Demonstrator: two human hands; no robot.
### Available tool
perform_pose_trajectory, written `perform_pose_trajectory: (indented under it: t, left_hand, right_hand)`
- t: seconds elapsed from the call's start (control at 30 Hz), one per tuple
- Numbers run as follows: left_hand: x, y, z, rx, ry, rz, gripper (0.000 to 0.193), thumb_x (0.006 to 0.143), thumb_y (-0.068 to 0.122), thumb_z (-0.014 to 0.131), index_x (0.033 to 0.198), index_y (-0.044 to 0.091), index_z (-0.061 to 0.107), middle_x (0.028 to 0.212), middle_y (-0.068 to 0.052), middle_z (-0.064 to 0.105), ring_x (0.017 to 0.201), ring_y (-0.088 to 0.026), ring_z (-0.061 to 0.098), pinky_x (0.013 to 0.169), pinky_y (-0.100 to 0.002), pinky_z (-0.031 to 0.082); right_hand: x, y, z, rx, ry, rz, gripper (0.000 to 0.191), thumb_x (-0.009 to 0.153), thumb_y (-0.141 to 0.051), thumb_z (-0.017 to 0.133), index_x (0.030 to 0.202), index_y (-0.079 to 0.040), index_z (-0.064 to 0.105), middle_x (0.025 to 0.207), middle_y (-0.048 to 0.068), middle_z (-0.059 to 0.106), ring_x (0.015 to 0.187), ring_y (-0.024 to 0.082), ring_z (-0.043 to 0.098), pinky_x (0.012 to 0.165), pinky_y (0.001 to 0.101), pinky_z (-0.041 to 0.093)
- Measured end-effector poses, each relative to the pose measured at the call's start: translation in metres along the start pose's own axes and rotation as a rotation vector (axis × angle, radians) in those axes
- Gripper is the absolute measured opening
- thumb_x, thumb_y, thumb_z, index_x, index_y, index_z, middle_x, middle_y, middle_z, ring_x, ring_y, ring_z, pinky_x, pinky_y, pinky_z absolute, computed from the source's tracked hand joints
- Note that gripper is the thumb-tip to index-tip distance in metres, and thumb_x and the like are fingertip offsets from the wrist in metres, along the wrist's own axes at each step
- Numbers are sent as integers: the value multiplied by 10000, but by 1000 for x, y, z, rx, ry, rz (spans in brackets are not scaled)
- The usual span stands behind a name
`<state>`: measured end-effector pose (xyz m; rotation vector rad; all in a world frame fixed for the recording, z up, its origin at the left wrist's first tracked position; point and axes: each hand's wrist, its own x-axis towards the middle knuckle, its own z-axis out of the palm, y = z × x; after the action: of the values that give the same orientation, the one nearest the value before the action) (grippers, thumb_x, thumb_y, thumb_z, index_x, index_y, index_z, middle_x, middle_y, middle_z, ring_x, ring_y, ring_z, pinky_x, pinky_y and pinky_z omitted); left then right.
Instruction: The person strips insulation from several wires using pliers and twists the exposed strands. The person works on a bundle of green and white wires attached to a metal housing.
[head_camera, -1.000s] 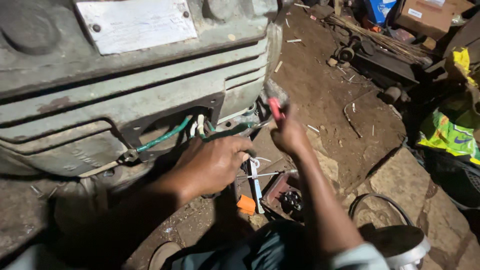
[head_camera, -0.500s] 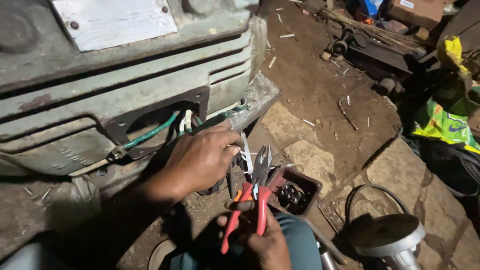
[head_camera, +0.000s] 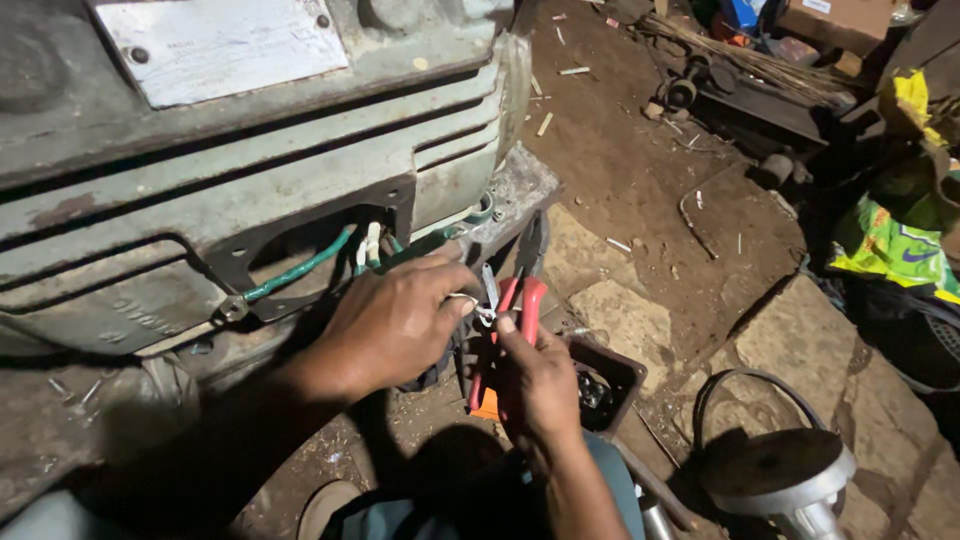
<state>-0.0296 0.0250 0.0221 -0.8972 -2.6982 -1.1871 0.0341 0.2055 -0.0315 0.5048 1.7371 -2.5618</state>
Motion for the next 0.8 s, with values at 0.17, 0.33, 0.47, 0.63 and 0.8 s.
perform_pose_trajectory:
  t: [0.17,0.33,0.47,0.63,0.8]
  left_hand:
    - [0,5,-5,-6,-72,-46,186,912,206,620,1048,130,721,1078,-111,711,984,-329,711,818,-455,567]
    - [1,4,-6,18,-104,-70,190,905,226,624,1047,138,715,1005,-79,711,940,-312,714,803,-454,573]
    - [2,0,-3,15,-87,-25,203,900,215,631,1067,139,719,1061,-96,715,967,-324,709,844,-463,559]
    - [1,1,-2,32,-48,9,206,885,217,657,1058,149,746,1117,-126,726,997,-358,699,879,-483,542]
    - [1,6,-5,27,-139,-145,219,905,241,630,1082,138,709,1039,-105,731,944,-318,726,843,-449,563]
  right_hand:
    - [6,11,-4,-55,-44,-85,188,963,-141,642,1074,2,693,843,67,710,688,152,664,651,333,558]
    - [10,13,-11,106,-63,-65,143,936,-108,666,1006,17,659,843,99,716,704,193,697,685,370,601]
    - [10,14,-16,-27,-25,-108,169,912,-113,682,1026,13,682,820,84,712,677,178,678,650,334,569]
    - [12,18,-18,-113,29,-182,181,931,-113,732,1023,37,692,809,53,678,687,135,627,646,296,527]
    - [14,21,-19,-150,-28,-214,189,906,-127,716,1023,20,689,795,43,696,672,130,665,618,303,567]
